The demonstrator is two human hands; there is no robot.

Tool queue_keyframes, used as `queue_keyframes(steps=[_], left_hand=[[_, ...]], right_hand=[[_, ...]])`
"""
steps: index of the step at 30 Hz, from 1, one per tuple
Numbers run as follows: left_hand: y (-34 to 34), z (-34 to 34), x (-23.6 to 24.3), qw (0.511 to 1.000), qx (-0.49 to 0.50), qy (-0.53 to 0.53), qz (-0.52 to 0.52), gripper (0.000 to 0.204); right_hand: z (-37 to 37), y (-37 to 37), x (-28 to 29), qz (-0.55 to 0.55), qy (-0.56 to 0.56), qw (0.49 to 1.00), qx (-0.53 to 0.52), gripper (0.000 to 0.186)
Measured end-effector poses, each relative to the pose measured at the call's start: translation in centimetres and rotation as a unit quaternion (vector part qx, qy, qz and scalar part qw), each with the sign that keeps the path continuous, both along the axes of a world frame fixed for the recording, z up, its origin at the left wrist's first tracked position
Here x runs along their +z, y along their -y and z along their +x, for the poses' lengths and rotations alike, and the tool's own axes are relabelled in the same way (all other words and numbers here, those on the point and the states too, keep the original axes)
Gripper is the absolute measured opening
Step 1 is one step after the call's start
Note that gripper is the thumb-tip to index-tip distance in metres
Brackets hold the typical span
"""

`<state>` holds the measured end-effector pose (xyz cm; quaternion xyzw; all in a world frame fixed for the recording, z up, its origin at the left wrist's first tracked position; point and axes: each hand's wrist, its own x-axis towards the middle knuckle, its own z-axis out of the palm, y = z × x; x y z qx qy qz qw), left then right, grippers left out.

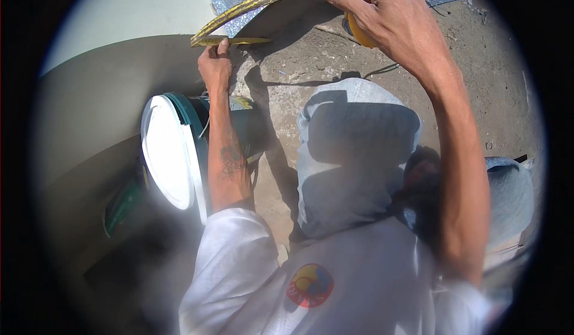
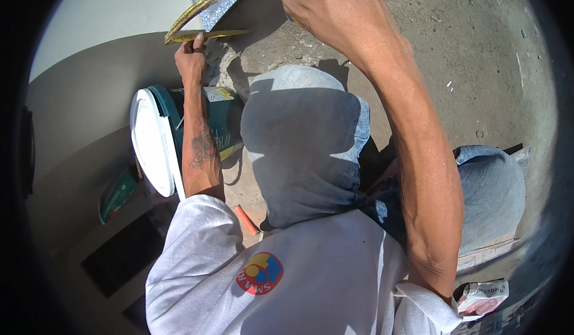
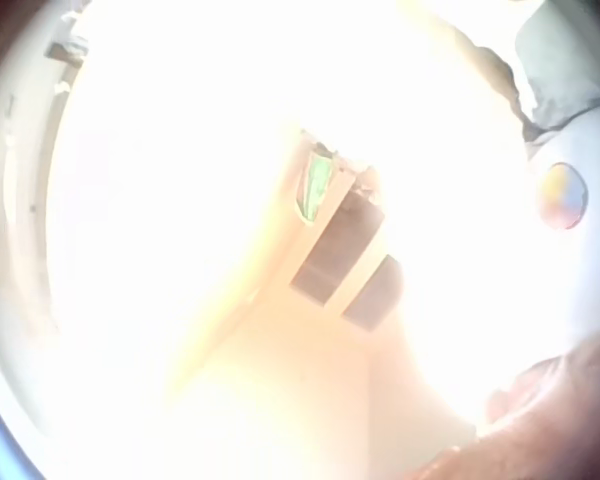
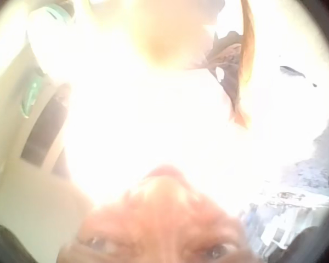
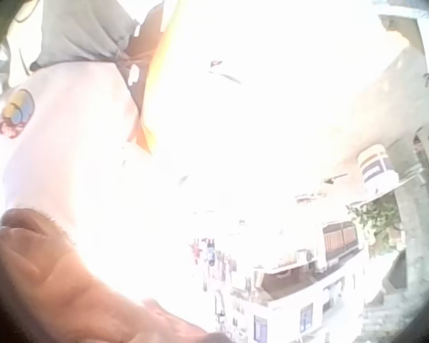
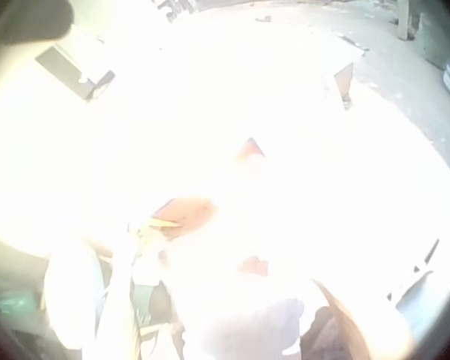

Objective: Measuring tiled surfaces and individual tiles using a yellow measuring tape and marking with a pencil.

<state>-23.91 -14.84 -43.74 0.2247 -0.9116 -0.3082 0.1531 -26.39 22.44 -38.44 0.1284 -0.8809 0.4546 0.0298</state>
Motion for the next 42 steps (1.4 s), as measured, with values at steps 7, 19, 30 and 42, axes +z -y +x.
queue_keyframes(steps=[7,19,30,42], left_hand=[[1.6,-1.0,0.1,0.998,-0.009,0.035,-0.055,0.033],[-0.2,-0.4,1.6,0.994,0.008,0.063,-0.093,0.035],[-1.0,-0.6,2.0,0.992,0.011,0.055,-0.112,0.033],[0.0,-0.3,1.1,0.998,-0.003,0.034,-0.055,0.031]], right_hand=[[1.8,0.1,-0.7,-0.011,0.021,1.000,-0.012,0.036],[3.1,0.5,-1.8,-0.016,0.028,0.999,-0.012,0.036],[3.2,1.0,-1.6,-0.018,0.022,1.000,-0.008,0.035],[1.0,2.1,0.6,-0.022,-0.035,0.999,0.009,0.035]])
